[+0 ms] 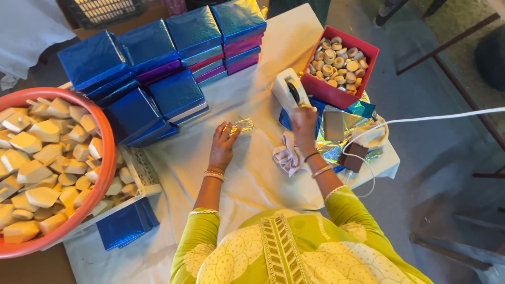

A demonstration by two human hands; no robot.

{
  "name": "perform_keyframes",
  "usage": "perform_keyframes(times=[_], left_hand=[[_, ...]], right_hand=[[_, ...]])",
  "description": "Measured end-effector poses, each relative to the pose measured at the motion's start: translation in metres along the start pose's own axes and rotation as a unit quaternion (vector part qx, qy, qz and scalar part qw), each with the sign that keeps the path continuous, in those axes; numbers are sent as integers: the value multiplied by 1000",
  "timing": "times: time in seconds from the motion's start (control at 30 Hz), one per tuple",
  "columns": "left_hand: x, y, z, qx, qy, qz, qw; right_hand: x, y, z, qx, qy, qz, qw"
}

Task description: The person wraps small rectangular boxes in shiny metallic paper using a hot glue gun to secure the edges. They fold the paper around the boxes, apply glue to the seams, and place the finished items on a stack of similar wrapped boxes on the table.

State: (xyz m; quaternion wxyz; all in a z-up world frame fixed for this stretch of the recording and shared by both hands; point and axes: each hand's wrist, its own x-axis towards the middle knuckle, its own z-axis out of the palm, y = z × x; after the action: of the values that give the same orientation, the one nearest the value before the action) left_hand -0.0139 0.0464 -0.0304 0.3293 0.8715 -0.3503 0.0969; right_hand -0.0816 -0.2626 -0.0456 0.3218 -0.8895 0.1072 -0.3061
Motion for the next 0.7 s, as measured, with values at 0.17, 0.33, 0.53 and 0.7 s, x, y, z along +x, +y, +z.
perform_keyframes(times=[0.17,0.33,0.53,0.7], left_hand=[[-2,0,2,-2,0,-4,1000],[-1,0,3,5,-6,-12,1000],[-2,-2,3,3,-9,-20,1000],[-1,-1,1,-2,-13,-20,1000]], right_hand=[[28,56,-27,-85,36,72,993],[40,102,-14,-176,-51,164,969],[46,118,-11,-151,-109,163,969],[42,144,-5,-131,-106,102,980]])
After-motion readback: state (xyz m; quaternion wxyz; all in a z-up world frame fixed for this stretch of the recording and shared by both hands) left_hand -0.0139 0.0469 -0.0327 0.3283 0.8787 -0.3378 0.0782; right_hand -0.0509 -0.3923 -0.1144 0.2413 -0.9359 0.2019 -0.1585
